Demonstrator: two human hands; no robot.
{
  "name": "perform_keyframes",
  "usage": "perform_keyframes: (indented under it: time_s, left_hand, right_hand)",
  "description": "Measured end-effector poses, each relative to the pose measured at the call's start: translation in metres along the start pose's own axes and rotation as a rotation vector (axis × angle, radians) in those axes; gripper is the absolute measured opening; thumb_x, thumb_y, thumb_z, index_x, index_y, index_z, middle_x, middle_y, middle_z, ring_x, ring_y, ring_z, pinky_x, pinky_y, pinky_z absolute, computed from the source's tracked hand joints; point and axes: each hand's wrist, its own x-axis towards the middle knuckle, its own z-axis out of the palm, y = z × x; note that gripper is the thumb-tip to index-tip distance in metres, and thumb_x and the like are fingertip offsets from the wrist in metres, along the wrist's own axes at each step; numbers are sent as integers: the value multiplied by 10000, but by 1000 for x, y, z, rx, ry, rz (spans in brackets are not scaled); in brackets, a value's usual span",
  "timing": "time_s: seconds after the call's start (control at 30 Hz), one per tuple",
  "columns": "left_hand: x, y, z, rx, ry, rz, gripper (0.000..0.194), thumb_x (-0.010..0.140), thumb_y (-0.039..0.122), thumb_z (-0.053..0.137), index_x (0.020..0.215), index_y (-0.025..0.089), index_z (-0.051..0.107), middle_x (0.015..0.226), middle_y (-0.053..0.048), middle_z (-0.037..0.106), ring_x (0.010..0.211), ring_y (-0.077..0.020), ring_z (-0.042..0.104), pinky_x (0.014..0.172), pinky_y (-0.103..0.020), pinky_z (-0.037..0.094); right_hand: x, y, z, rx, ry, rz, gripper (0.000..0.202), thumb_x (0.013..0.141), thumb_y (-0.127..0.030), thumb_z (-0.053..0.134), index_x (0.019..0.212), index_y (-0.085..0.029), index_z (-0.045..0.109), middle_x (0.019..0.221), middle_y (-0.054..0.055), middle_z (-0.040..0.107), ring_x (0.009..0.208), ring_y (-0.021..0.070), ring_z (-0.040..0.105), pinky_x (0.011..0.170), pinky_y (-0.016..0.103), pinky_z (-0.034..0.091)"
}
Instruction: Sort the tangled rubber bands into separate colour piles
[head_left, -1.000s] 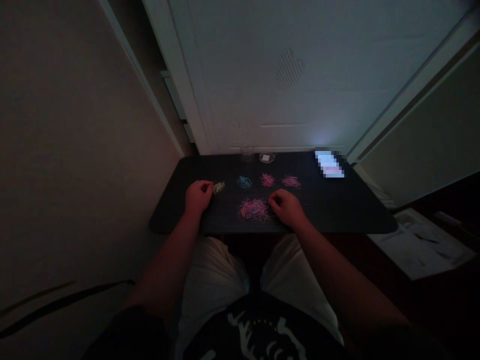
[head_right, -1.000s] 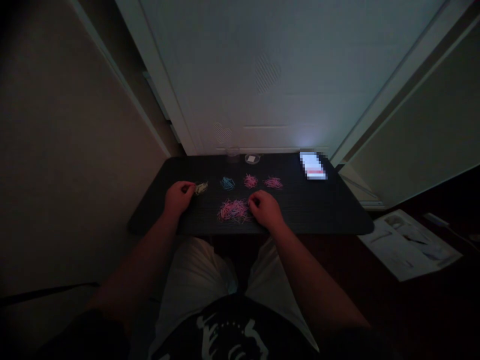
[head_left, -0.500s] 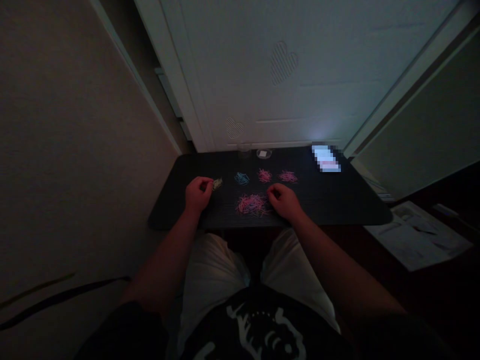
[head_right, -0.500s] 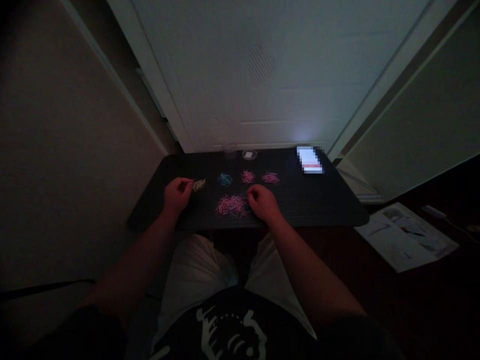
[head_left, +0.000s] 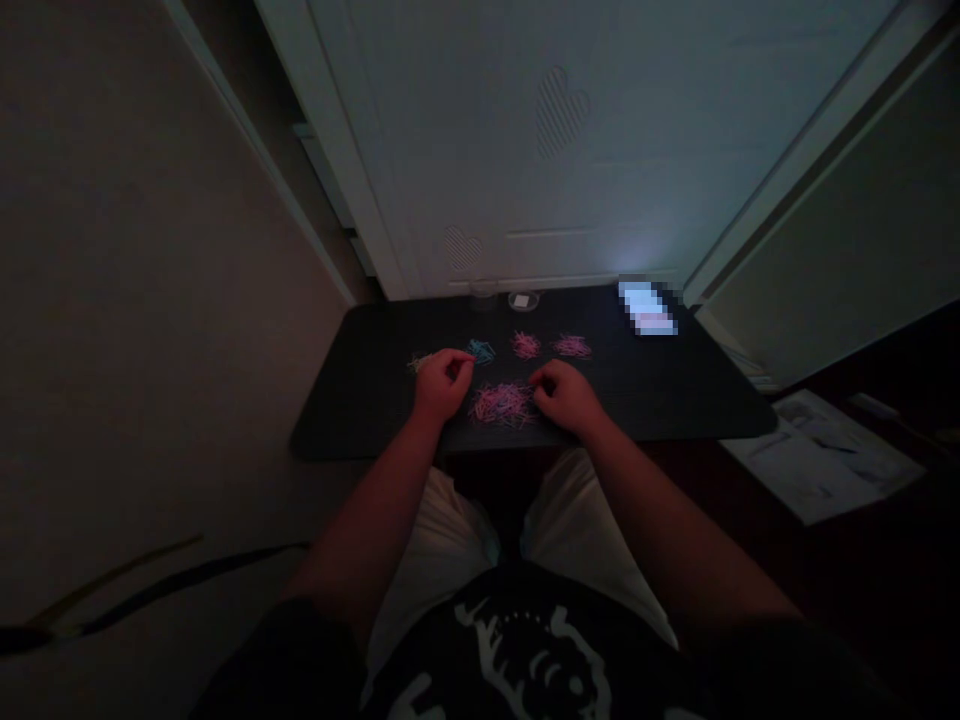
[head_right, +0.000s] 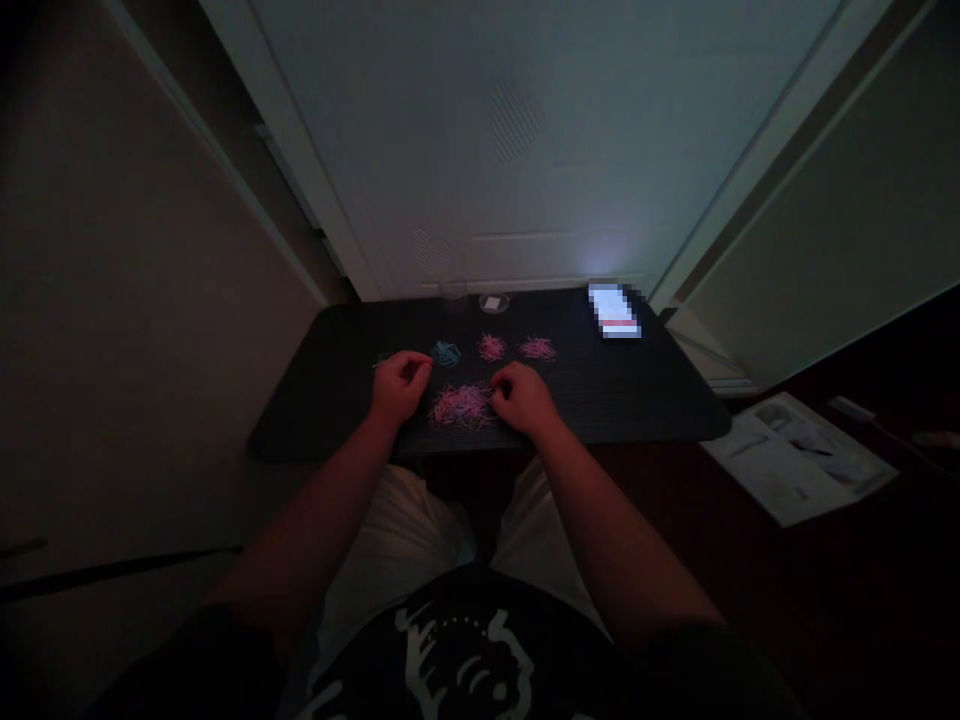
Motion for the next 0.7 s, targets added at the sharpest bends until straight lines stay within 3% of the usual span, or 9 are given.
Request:
perform_keyframes:
  time_s: [0.13, 0.37, 0.53, 0.7]
  left_hand:
    - [-5, -8, 3, 2, -32, -10, 194, 806, 283, 517, 839, 161, 664, 754, -29, 648, 666, -137, 572, 650, -270, 458]
    - [-5, -5, 6, 11, -58, 31, 146, 794, 244, 539, 820, 170, 662, 736, -22, 644, 653, -133, 570, 646, -271, 464]
    - [-8, 4, 6, 8, -155, 205, 190, 790, 259, 577, 937, 181, 670, 822, -36, 662, 715, -137, 592, 707, -284, 483]
    - [-11, 8, 8, -13, -214, 304, 254, 805, 269, 581, 1035, 202, 662, 959, -52, 683, 768, -134, 618, 731, -283, 497]
  right_hand:
    - [-1, -2, -2, -43, -51, -62, 74, 690, -183, 583, 725, -178, 648, 790, 46, 598, 785, 183, 537, 764, 325, 416]
    - [-1, -2, -3, 25, -23, -11, 122, 760, -216, 561, 712, -179, 666, 771, 46, 616, 761, 169, 561, 713, 297, 426]
    - [7, -16, -4, 143, -15, 43, 140, 765, -262, 577, 771, -183, 692, 784, 34, 676, 683, 149, 575, 645, 273, 430]
    - [26, -32, 1, 230, -138, 10, 142, 730, -281, 618, 765, -182, 714, 662, 8, 670, 571, 121, 546, 559, 246, 400]
